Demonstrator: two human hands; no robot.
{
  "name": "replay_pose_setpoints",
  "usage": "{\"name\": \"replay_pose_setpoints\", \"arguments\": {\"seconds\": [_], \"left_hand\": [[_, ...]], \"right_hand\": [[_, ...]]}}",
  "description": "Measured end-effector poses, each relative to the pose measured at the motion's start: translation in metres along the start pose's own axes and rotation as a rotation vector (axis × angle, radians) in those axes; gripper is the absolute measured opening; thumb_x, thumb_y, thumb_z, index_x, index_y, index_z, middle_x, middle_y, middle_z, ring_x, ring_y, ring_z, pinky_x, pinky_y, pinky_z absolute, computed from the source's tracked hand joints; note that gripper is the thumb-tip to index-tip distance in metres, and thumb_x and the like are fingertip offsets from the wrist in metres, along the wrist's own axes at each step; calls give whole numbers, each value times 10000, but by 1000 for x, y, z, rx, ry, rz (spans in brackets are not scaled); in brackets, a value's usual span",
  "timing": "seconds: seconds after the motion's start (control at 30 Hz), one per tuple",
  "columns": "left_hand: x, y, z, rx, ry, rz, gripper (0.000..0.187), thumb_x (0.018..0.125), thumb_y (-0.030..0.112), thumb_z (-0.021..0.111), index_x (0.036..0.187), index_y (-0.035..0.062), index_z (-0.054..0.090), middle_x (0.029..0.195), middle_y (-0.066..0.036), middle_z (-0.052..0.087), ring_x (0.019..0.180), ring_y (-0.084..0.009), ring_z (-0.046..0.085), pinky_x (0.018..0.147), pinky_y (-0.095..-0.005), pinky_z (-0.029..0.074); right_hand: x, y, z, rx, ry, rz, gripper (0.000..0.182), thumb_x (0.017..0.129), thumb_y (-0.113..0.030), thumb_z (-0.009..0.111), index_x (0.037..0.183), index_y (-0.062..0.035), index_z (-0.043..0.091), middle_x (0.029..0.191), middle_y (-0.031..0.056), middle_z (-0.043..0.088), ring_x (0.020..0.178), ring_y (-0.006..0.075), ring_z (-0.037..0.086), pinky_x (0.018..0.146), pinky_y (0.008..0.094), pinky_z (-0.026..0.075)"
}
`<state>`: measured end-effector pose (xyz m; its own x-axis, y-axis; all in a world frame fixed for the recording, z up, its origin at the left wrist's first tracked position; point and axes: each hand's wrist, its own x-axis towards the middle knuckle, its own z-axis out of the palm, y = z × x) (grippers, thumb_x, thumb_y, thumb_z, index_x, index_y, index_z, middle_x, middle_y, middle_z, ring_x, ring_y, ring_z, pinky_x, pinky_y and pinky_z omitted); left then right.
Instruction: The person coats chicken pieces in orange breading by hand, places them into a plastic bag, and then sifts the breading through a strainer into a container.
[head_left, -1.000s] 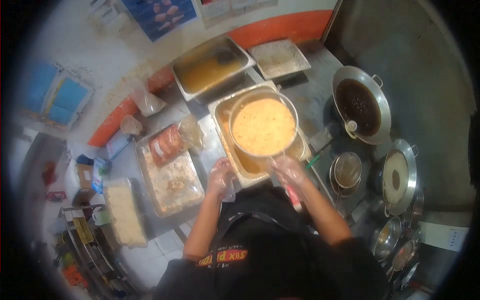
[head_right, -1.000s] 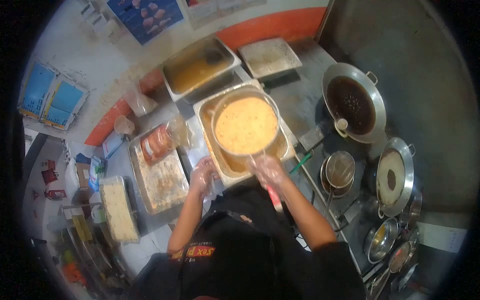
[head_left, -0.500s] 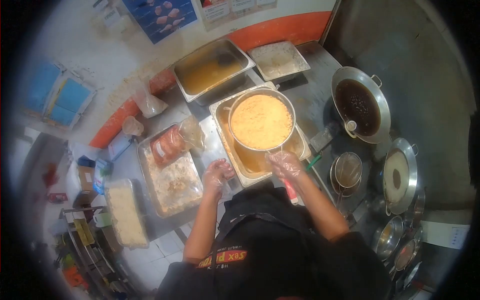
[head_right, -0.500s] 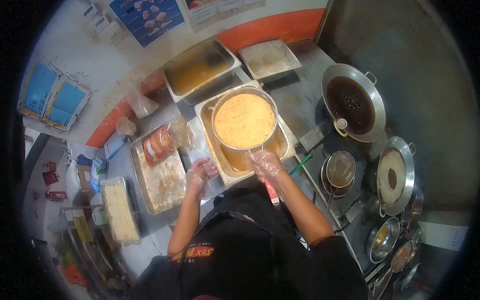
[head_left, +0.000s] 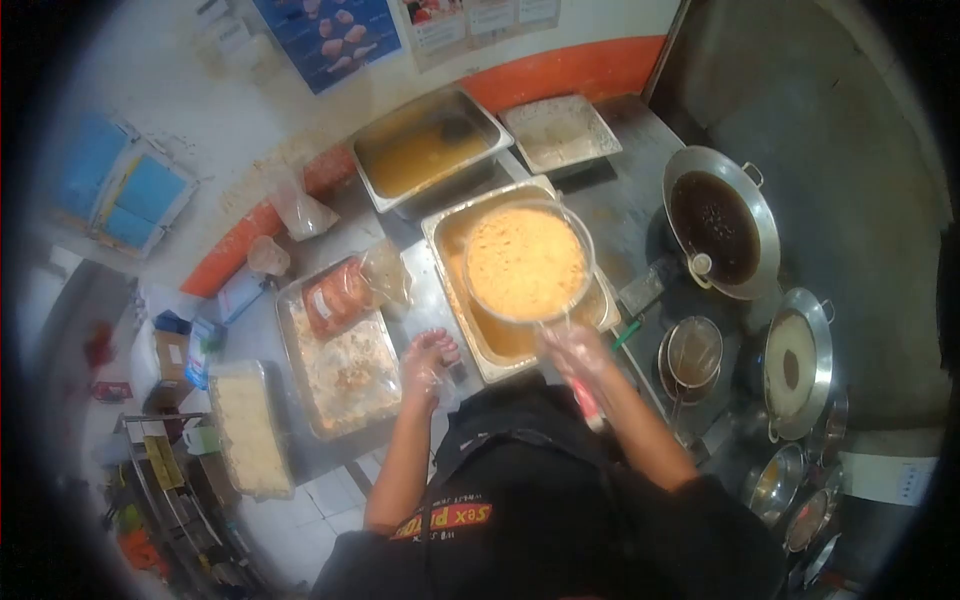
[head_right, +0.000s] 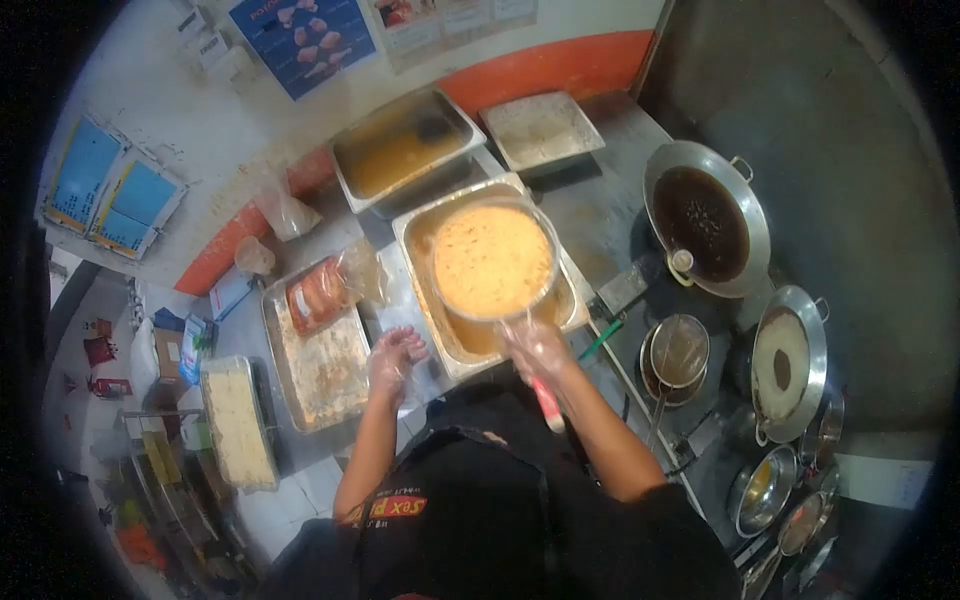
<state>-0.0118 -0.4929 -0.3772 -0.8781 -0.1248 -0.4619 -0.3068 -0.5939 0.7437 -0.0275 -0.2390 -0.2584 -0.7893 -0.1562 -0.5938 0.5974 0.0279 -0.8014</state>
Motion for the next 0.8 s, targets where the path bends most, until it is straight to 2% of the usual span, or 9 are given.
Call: {"name": "replay_pose_setpoints", "arguments": {"seconds": [0.07,0.13,0.23,0.37,0.43,0.47,0.53,0.67,0.8], "left_hand": [[5,0,-4,-4,-13,26,273,793,-1,538,1066,1,539,972,-115,575,871,-222,600,765,-354,524],[-4,-4,-5,0,-13,18,273,791,6,539,1064,2,539,972,-116,577,869,-225,602,767,-356,523],[4,5,-3,-37,1,62,289,780,8,517,1069,-2,532,985,-129,578,878,-243,601,780,-367,525],[-1,-17,-19,-81,11,119,324,766,-13,510,1089,-24,511,1003,-158,570,901,-275,596,787,-400,536],[0,-1,-9,-39,58,75,326,759,-36,488,1084,-32,514,1012,-164,563,920,-282,593,802,-403,530],[-1,8,-5,93,70,15,353,731,-29,430,1075,-42,510,1019,-172,547,906,-284,588,825,-399,519],[-1,5,-4,48,68,58,352,726,-35,428,1067,-44,514,1013,-171,549,907,-282,588,827,-396,518],[-2,12,-6,7,82,93,351,710,-58,414,1042,-46,528,984,-165,558,918,-277,582,831,-384,515],[2,0,-16,-13,62,120,322,724,-81,451,1032,-46,540,961,-157,576,879,-279,594,780,-375,526]], "right_hand": [[1,-3,-1,-57,-13,61,258,862,-325,672,804,-99,562,524,-42,419,378,75,371,328,245,315],[14,7,8,31,-7,-71,248,872,-318,660,802,-96,575,523,-36,433,366,70,374,313,248,315],[1,-2,7,-44,5,-45,255,871,-320,661,789,-93,579,514,-34,434,360,70,371,309,248,309],[19,0,13,53,11,-3,240,865,-284,670,762,-89,575,510,-31,440,358,72,371,307,242,293],[17,0,10,58,-21,-130,223,876,-275,653,765,-97,577,510,-35,435,358,70,368,306,244,291],[8,-7,11,-13,6,-86,220,879,-278,648,772,-99,578,510,-36,433,359,70,364,309,245,290],[-3,-3,9,-82,37,-15,218,882,-281,643,779,-100,579,510,-37,430,359,70,361,312,245,290],[15,-10,11,7,-2,-19,241,873,-311,658,790,-98,583,515,-32,436,355,78,363,309,250,301],[17,-4,22,110,57,-36,244,844,-270,697,761,-82,565,498,-41,420,360,60,351,324,220,258]]}}
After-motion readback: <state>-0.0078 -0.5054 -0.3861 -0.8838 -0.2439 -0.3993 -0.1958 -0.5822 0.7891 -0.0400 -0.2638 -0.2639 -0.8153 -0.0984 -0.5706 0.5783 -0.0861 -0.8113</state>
